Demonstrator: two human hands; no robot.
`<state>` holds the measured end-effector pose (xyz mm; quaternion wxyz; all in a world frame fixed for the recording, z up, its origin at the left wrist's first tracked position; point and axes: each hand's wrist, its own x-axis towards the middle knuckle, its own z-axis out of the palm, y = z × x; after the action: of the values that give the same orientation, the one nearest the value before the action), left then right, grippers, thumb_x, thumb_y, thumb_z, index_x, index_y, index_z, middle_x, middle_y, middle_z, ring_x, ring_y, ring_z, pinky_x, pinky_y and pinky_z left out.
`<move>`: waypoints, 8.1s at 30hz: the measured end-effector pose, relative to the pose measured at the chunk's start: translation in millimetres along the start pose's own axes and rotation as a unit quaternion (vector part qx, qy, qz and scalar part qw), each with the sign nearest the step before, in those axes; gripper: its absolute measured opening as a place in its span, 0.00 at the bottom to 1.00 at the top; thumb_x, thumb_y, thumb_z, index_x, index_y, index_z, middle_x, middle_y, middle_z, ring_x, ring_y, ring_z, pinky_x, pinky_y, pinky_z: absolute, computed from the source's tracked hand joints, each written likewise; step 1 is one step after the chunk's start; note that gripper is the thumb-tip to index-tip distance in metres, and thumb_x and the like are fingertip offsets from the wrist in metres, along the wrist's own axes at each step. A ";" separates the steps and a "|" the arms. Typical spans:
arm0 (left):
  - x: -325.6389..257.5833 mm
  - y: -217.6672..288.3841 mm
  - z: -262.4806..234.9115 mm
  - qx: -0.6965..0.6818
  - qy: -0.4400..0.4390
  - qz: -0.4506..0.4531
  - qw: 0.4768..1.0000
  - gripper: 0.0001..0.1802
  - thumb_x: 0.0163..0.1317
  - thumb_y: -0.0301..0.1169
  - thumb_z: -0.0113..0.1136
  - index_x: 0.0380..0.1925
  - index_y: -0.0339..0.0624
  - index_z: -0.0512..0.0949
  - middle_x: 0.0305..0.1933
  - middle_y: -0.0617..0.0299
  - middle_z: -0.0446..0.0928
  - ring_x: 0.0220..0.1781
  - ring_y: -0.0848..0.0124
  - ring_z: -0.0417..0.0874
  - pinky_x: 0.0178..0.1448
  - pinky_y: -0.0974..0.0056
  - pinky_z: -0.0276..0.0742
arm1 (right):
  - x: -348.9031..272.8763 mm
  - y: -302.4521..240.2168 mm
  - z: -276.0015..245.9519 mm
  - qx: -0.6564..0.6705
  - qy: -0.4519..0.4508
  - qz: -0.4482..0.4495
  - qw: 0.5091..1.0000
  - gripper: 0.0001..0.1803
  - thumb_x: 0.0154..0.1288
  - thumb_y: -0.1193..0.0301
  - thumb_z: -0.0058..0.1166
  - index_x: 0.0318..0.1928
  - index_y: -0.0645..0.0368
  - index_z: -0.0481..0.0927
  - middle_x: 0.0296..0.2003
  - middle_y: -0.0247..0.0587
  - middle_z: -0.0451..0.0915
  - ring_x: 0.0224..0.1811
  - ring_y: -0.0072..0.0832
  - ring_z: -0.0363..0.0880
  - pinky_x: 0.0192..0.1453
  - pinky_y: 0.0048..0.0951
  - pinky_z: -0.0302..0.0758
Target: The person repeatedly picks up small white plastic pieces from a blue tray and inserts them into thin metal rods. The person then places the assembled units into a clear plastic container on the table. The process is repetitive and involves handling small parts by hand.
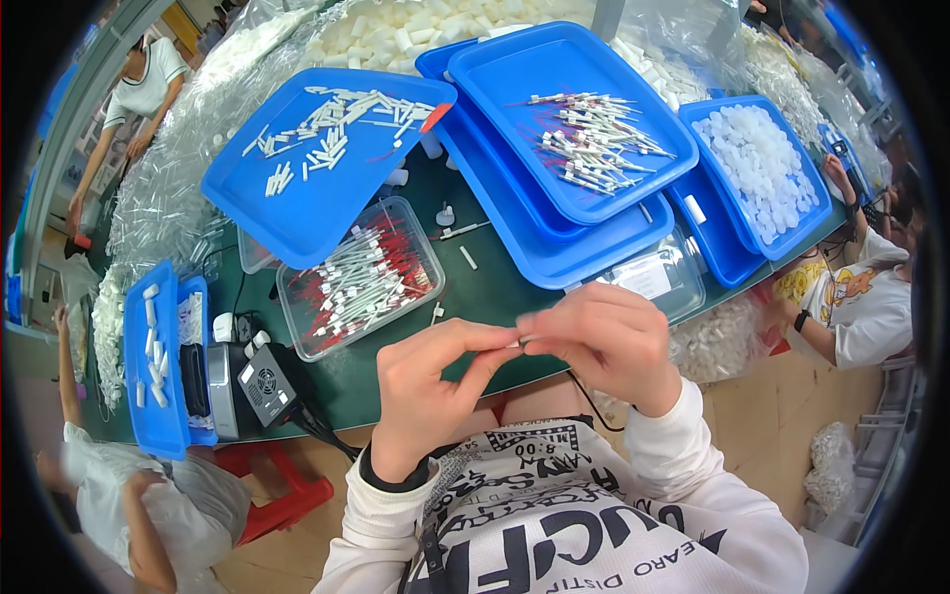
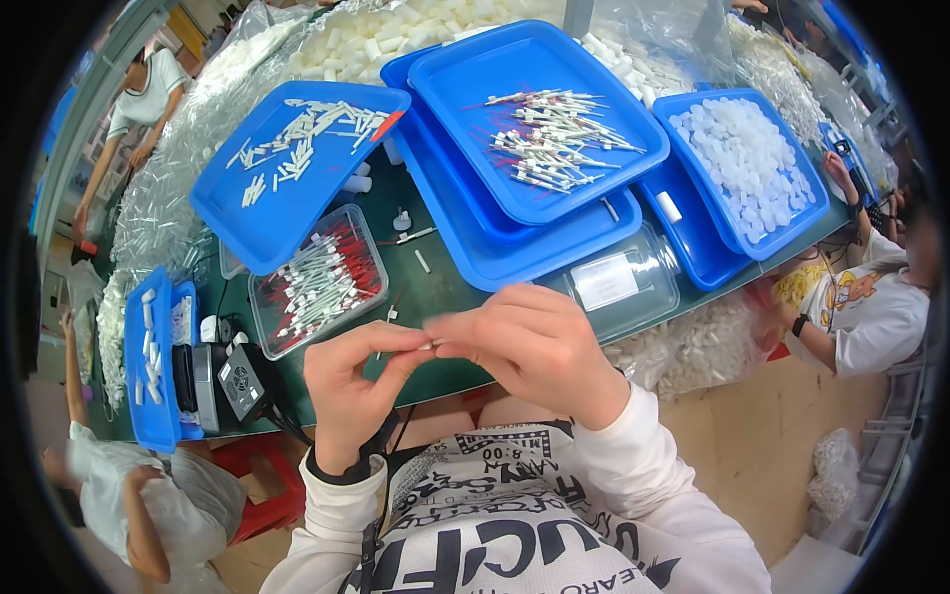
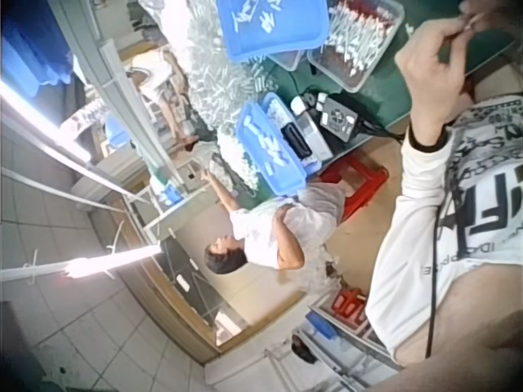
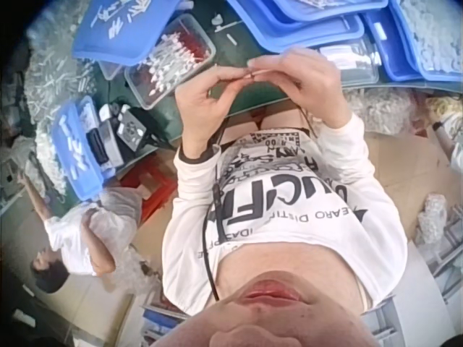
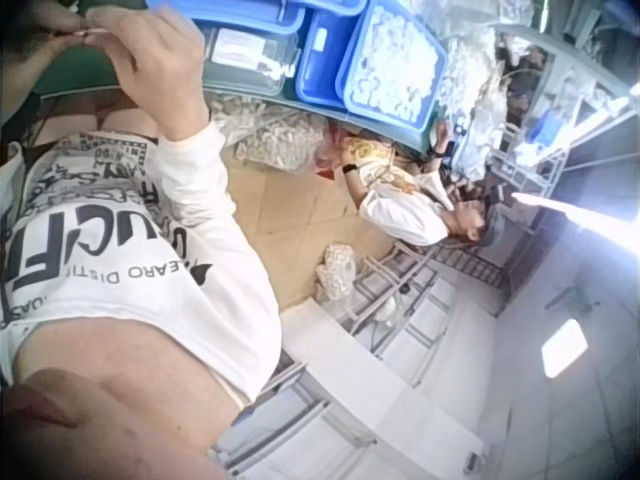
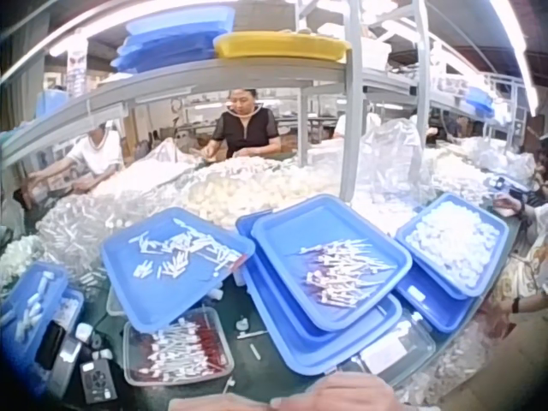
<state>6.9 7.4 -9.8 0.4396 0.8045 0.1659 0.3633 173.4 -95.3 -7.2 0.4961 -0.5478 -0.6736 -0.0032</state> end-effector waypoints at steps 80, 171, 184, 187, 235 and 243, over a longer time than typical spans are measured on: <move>-6.3 -39.1 -37.4 0.187 0.244 -0.121 0.944 0.05 0.60 0.18 0.58 0.36 0.30 0.78 0.37 0.56 0.75 0.33 0.67 0.83 0.35 0.65 0.77 | 198.7 107.8 182.9 -0.204 -0.143 0.142 0.958 0.10 0.54 0.69 0.62 0.37 0.60 0.84 0.37 0.51 0.84 0.41 0.45 0.84 0.45 0.42 0.80; 10.3 -35.0 -70.7 0.307 0.053 -0.074 0.947 0.11 0.54 0.21 0.63 0.39 0.34 0.80 0.40 0.51 0.81 0.42 0.53 0.82 0.47 0.59 0.76 | 81.6 53.8 -26.7 -0.123 -0.075 0.186 0.972 0.06 0.61 0.72 0.58 0.38 0.60 0.82 0.31 0.43 0.84 0.28 0.32 0.83 0.33 0.28 0.77; 9.7 -67.3 -59.0 0.474 0.079 -0.016 0.877 0.06 0.51 0.24 0.64 0.31 0.46 0.83 0.32 0.64 0.79 0.37 0.61 0.78 0.44 0.59 0.70 | 202.4 97.6 63.5 -0.273 -0.215 0.028 0.937 0.13 0.58 0.65 0.58 0.44 0.52 0.83 0.43 0.42 0.81 0.48 0.44 0.79 0.51 0.40 0.76; 11.3 -59.0 -60.9 0.441 0.104 0.036 0.891 0.06 0.50 0.24 0.66 0.30 0.45 0.82 0.31 0.64 0.79 0.36 0.62 0.79 0.43 0.61 0.72 | 231.8 86.6 127.4 -0.172 -0.320 0.027 0.931 0.13 0.56 0.65 0.59 0.42 0.53 0.84 0.41 0.47 0.83 0.46 0.43 0.81 0.50 0.39 0.77; -2.5 18.5 9.6 -0.287 0.086 -0.088 0.950 0.14 0.58 0.13 0.60 0.45 0.28 0.76 0.47 0.49 0.79 0.47 0.64 0.84 0.54 0.64 0.80 | 3.5 -16.1 7.7 0.055 0.070 0.144 0.986 0.07 0.56 0.78 0.64 0.37 0.59 0.85 0.29 0.39 0.83 0.26 0.33 0.80 0.32 0.25 0.75; -0.7 16.9 -5.0 -0.019 0.032 0.002 0.999 0.11 0.50 0.17 0.68 0.35 0.34 0.83 0.34 0.55 0.82 0.35 0.68 0.83 0.38 0.70 0.79 | 5.6 -15.6 2.0 -0.009 0.066 0.053 0.996 0.07 0.49 0.77 0.67 0.32 0.58 0.84 0.27 0.35 0.82 0.26 0.31 0.77 0.29 0.27 0.73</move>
<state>1.9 0.4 5.6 0.4484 0.7845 0.1714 0.3925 161.1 -96.3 4.0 0.5341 -0.5859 -0.6092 -0.0187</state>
